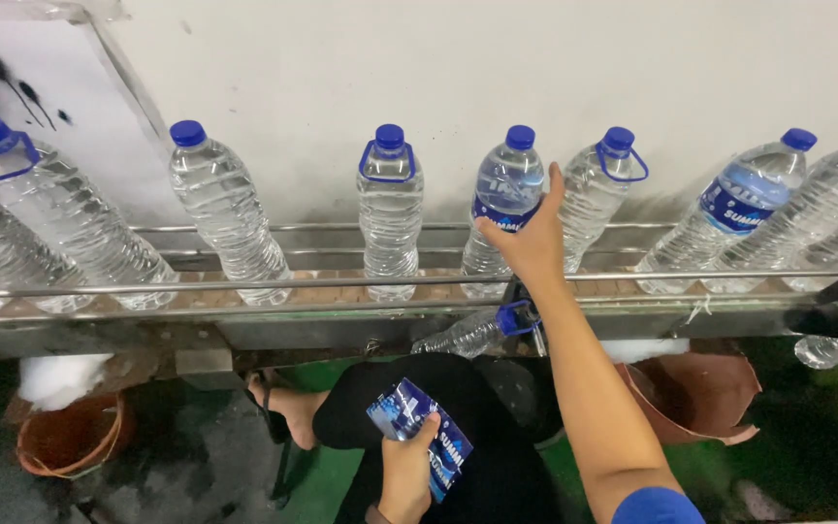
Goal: The person sits on the floor and applies blue labels to clear plastic water bottles arranged on a metal rack. They pick up each bottle, wrap the label around it, and place it back on the rack.
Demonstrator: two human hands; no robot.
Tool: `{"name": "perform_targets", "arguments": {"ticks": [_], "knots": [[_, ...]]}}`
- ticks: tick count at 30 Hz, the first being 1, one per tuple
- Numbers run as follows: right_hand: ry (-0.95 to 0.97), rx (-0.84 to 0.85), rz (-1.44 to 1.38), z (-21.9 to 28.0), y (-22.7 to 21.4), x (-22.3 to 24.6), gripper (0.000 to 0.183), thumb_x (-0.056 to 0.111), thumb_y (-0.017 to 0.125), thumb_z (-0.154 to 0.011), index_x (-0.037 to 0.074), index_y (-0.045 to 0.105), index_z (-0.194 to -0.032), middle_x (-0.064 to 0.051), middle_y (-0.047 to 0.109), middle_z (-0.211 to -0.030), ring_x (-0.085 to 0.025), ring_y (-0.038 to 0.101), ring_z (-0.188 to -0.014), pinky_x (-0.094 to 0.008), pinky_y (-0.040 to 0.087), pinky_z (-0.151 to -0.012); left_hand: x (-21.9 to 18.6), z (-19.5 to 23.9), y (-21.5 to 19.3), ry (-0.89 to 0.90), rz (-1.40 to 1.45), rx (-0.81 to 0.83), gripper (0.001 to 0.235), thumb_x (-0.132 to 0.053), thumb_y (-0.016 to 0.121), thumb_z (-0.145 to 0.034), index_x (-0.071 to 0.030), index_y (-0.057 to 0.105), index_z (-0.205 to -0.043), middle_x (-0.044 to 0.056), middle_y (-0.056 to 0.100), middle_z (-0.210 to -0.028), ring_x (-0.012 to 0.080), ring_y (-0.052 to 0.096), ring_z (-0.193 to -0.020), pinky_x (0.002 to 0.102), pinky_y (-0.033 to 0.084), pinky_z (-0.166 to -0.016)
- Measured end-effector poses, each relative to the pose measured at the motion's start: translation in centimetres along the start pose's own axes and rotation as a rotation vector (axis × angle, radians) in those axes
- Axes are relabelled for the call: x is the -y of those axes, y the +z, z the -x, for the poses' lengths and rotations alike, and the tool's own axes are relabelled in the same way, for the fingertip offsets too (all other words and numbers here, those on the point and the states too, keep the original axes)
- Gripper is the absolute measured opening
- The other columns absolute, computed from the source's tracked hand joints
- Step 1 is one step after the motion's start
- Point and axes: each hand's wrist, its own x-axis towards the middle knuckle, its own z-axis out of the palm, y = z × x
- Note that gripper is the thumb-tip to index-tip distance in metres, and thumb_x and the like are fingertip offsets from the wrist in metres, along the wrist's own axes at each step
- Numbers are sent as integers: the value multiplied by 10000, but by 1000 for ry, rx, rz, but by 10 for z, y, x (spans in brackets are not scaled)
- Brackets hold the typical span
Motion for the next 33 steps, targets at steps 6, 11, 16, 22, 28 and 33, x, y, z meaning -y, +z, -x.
{"name": "perform_targets", "arguments": {"ticks": [6,11,16,22,28,33], "knots": [[-50,-151,180,42,-4,-19,1199,313,873,-811,58,15,-1608,-192,20,-1711,-375,33,-1580,-603,40,-1244,3,-19,-1,191,145,-80,516,-82,830,-784,-21,671,-1271,169,749,-1157,338,709,-1049,498,553,-985],[-288,588,6,135,53,-69,399,417,713,-884,115,650,-1137,-104,609,-1302,-258,578,-1222,-409,417,-1042,-20,-13,-11,393,324,-37,441,-22,747,-829,36,663,-1259,189,729,-1194,323,687,-1064,442,549,-983],[-35,1203,-274,101,49,-29,97,207,727,-943,115,736,-973,11,705,-952,-111,661,-887,-278,524,-850,-30,-4,-23,269,379,-26,517,-166,649,-931,-41,558,-1424,170,692,-1255,317,666,-1068,432,532,-949],[-729,737,-51,5,68,76,274,416,646,-951,164,708,-1039,-21,729,-1118,-229,695,-1056,-430,545,-940,-13,-27,-35,366,412,226,137,-65,677,-952,-81,541,-963,99,557,-759,221,546,-661,383,466,-711],[-723,390,134,-70,108,116,340,237,832,-855,36,707,-1099,-99,678,-1179,-275,585,-1122,-422,468,-947,-12,-12,-29,233,136,48,390,-99,752,-847,22,742,-1217,184,789,-1235,338,699,-1208,505,455,-1135],[-270,453,33,-32,95,96,905,266,855,-707,274,301,-1422,-98,497,-1399,-287,615,-1179,-404,528,-929,-20,-10,-35,251,149,-78,578,-110,758,-840,-61,588,-1391,158,728,-1250,326,691,-1146,459,536,-1026]]}}
